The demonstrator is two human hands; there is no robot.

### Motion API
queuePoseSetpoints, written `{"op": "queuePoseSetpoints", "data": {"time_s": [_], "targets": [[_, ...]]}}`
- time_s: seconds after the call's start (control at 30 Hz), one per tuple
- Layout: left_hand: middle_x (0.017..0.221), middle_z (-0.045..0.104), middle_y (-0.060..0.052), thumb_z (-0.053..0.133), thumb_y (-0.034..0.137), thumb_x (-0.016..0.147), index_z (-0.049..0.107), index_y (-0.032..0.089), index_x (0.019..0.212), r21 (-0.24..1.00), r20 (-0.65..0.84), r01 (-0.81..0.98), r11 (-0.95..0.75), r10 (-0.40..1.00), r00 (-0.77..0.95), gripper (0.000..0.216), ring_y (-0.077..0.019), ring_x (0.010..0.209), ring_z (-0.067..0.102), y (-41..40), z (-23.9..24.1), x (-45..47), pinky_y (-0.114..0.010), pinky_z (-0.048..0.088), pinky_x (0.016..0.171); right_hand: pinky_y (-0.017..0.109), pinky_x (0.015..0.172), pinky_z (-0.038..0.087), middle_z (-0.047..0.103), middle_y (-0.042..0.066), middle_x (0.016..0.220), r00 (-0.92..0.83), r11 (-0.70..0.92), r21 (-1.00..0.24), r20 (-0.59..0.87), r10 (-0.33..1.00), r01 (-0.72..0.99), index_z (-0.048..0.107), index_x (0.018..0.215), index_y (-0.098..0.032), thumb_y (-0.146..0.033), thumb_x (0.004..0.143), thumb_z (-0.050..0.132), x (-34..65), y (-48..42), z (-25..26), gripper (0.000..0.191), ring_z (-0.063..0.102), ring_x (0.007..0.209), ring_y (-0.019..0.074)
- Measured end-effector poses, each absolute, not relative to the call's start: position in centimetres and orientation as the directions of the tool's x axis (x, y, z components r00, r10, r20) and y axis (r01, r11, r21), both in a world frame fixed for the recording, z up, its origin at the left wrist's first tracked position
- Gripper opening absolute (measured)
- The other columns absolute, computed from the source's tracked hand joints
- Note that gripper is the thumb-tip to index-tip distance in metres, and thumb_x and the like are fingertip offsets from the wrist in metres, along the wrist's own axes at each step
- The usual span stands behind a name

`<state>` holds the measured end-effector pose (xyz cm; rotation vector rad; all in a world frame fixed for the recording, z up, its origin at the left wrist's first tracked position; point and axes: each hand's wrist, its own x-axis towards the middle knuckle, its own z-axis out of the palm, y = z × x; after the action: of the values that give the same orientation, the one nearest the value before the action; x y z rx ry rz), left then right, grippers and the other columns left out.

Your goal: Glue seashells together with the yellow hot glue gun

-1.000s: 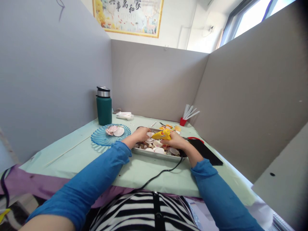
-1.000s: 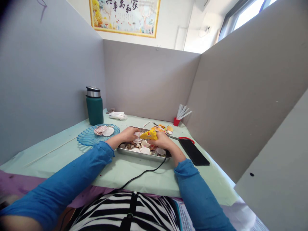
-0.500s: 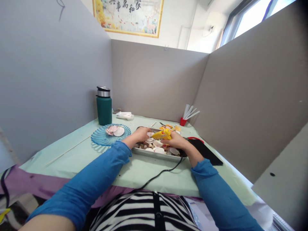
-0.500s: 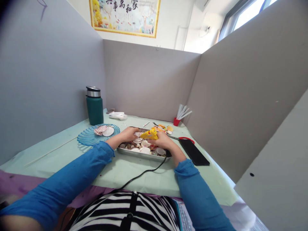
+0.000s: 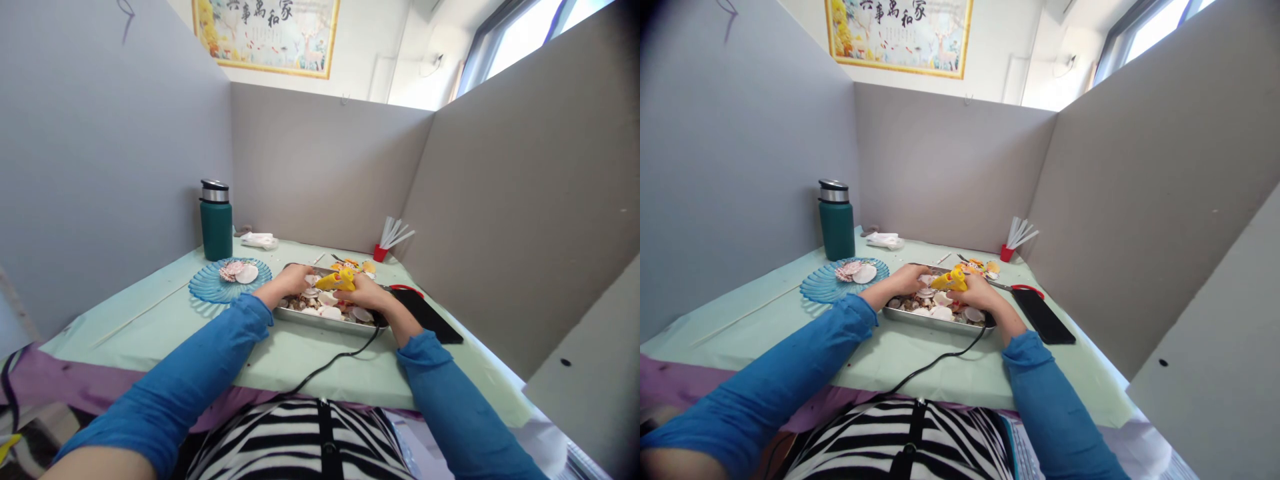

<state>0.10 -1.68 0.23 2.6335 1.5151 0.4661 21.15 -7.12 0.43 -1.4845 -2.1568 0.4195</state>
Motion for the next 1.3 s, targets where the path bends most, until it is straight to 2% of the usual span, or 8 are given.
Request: {"op": "queuePoseSetpoints", "data": {"time_s": [0.27,0.7,1.3], "targets": [[0.115,0.065,-0.008,0.061,0.02,0.074,0.063,0.02,0.115,0.193,0.237,0.824,-0.533,0.84,0.488,0.041,-0.0222,0.109,0.059,-1.41,0.02,0.04,-0.029,0.045,0.093,0.024,0.06,0.043,0.064,0.002,0.072,-0.281,0.385,-0.499,0.273,0.92,0.776,0.067,0.092,-0.014,-0.043,0.071,0.062,21.56,-6.89,0.36,0.037,0.057,0.065,0.0156],[0.113,0.066,-0.007,0.061,0.02,0.074,0.063,0.021,0.115,0.181,0.235,0.831,-0.526,0.843,0.483,0.041,-0.0207,0.109,0.059,-1.43,0.1,0.08,-0.027,0.044,0.093,0.024,0.062,0.043,0.067,0.003,0.08,-0.305,0.412,-0.48,0.287,0.908,0.775,0.067,0.093,-0.015,-0.04,0.071,0.061,21.52,-6.71,0.26,0.034,0.059,0.069,0.0163],[0.112,0.066,-0.007,0.061,0.02,0.074,0.064,0.021,0.113,0.184,0.245,0.829,-0.528,0.841,0.482,0.04,-0.0212,0.107,0.059,-1.28,-0.11,0.01,-0.028,0.045,0.092,0.024,0.061,0.043,0.065,0.002,0.072,-0.299,0.395,-0.484,0.265,0.917,0.781,0.067,0.092,-0.014,-0.04,0.072,0.061,21.32,-7.05,0.43,0.033,0.057,0.067,0.0161]]}}
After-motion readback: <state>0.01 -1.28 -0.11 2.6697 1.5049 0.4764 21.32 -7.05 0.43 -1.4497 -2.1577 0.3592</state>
